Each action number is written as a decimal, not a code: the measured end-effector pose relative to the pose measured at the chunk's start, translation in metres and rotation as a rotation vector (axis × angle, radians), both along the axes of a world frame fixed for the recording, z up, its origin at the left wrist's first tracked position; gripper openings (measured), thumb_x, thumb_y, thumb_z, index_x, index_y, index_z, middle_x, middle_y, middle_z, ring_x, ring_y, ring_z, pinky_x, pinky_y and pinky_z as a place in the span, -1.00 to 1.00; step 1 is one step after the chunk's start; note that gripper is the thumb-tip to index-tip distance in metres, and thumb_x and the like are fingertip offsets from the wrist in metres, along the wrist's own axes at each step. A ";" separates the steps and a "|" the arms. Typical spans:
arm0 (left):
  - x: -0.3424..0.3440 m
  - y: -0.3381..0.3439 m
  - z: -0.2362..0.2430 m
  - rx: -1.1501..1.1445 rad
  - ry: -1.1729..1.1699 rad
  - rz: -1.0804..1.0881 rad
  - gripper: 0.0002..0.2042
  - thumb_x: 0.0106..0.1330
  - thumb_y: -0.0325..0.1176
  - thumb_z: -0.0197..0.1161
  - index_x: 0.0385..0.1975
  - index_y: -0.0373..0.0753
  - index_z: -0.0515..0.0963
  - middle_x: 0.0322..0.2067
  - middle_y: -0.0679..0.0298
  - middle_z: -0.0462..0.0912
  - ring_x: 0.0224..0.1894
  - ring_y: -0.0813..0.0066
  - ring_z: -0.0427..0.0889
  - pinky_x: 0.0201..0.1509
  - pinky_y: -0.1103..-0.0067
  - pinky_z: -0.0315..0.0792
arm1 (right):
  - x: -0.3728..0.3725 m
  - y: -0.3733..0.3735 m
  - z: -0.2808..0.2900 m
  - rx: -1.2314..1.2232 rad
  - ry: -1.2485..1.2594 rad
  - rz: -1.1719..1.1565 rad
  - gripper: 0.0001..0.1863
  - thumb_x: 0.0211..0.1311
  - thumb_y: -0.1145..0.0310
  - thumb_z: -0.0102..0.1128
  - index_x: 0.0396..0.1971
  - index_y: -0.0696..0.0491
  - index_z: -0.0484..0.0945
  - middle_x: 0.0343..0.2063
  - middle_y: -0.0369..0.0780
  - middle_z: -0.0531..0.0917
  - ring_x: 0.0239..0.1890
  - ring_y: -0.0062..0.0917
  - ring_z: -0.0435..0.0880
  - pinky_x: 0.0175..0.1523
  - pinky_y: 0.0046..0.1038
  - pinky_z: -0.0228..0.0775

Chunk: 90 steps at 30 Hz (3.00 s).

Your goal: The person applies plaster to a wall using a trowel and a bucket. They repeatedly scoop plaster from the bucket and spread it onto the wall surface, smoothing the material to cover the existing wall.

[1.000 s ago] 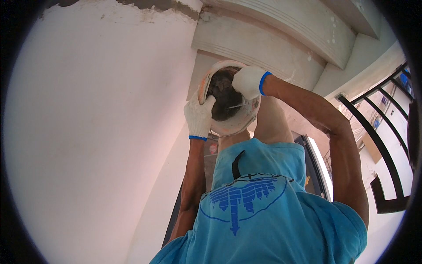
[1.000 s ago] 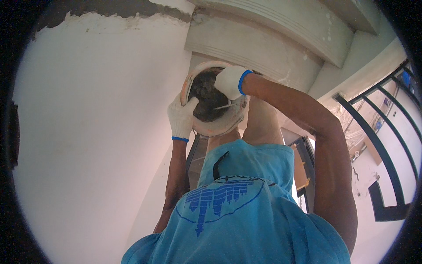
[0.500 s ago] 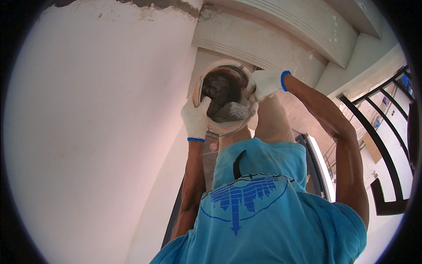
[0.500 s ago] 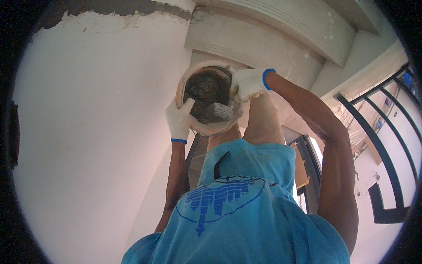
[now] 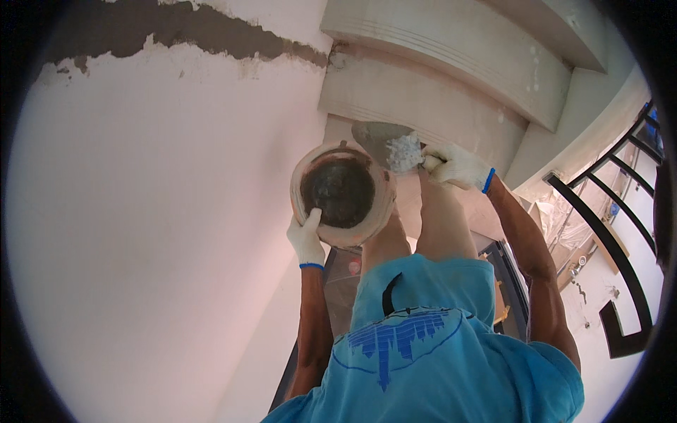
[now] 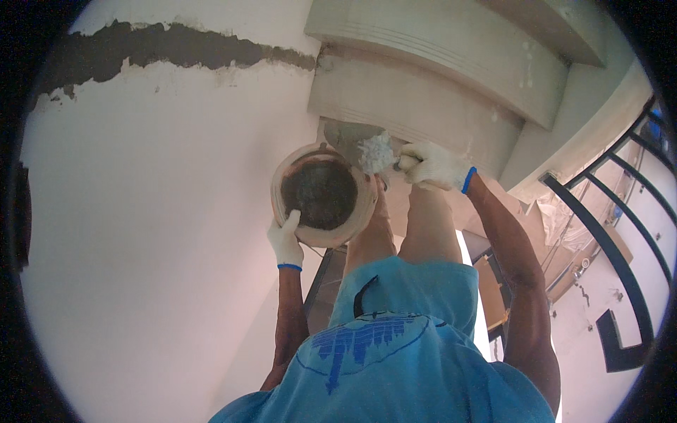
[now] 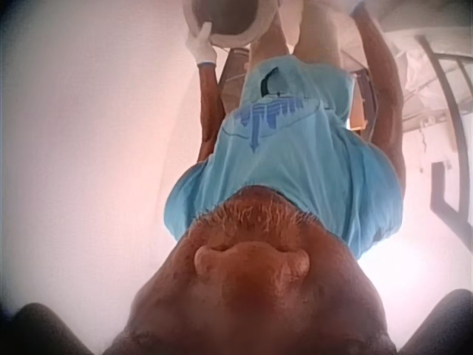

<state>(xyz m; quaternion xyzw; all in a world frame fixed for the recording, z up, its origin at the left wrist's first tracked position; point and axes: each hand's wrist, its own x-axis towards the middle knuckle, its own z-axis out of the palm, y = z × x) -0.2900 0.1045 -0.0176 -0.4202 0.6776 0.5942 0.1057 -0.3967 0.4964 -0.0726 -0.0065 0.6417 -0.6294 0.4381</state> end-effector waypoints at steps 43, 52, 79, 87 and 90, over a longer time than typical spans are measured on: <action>0.116 -0.008 -0.068 0.134 -0.082 0.583 -0.44 0.45 -0.43 0.31 0.42 -0.40 0.36 0.29 0.08 0.54 0.31 0.19 0.54 0.44 0.25 0.41 | -0.101 -0.174 -0.294 0.311 -0.067 -0.345 -0.49 0.13 0.16 0.35 0.05 0.13 0.70 -0.35 -0.03 0.78 -0.37 -0.21 0.78 -0.17 -0.29 0.59; 0.167 -0.038 -0.078 0.092 -0.143 0.638 -0.44 0.49 -0.36 0.29 0.43 -0.36 0.35 0.32 0.10 0.53 0.33 0.17 0.54 0.45 0.21 0.43 | -0.116 -0.208 -0.336 0.322 0.013 -0.406 -0.59 0.10 0.22 0.36 -0.09 0.14 0.73 -0.49 -0.05 0.72 -0.51 -0.26 0.73 -0.26 -0.24 0.57; 0.191 -0.058 -0.084 0.078 -0.211 0.596 -0.53 0.54 -0.31 0.25 0.37 -0.35 0.42 0.25 0.13 0.59 0.28 0.20 0.59 0.39 0.21 0.50 | -0.130 -0.271 -0.311 0.650 0.314 -0.422 -0.69 0.12 0.23 0.34 -0.20 0.10 0.68 -0.18 0.03 0.77 -0.03 0.06 0.70 0.07 -0.05 0.53; 0.188 -0.063 -0.084 0.089 -0.213 0.640 -0.47 0.46 -0.38 0.30 0.40 -0.35 0.41 0.29 0.13 0.56 0.31 0.20 0.54 0.43 0.26 0.43 | -0.145 -0.289 -0.259 0.654 0.291 -0.316 -0.68 0.16 0.24 0.31 -0.15 0.13 0.67 -0.19 0.06 0.77 -0.04 0.03 0.74 0.08 -0.05 0.57; 0.184 -0.064 -0.083 0.062 -0.231 0.659 -0.47 0.45 -0.37 0.31 0.39 -0.35 0.42 0.28 0.13 0.56 0.30 0.20 0.55 0.41 0.26 0.45 | -0.149 -0.294 -0.237 0.649 0.250 -0.345 -0.69 0.15 0.24 0.32 -0.21 0.14 0.68 -0.21 0.07 0.77 -0.06 0.03 0.74 0.05 -0.04 0.58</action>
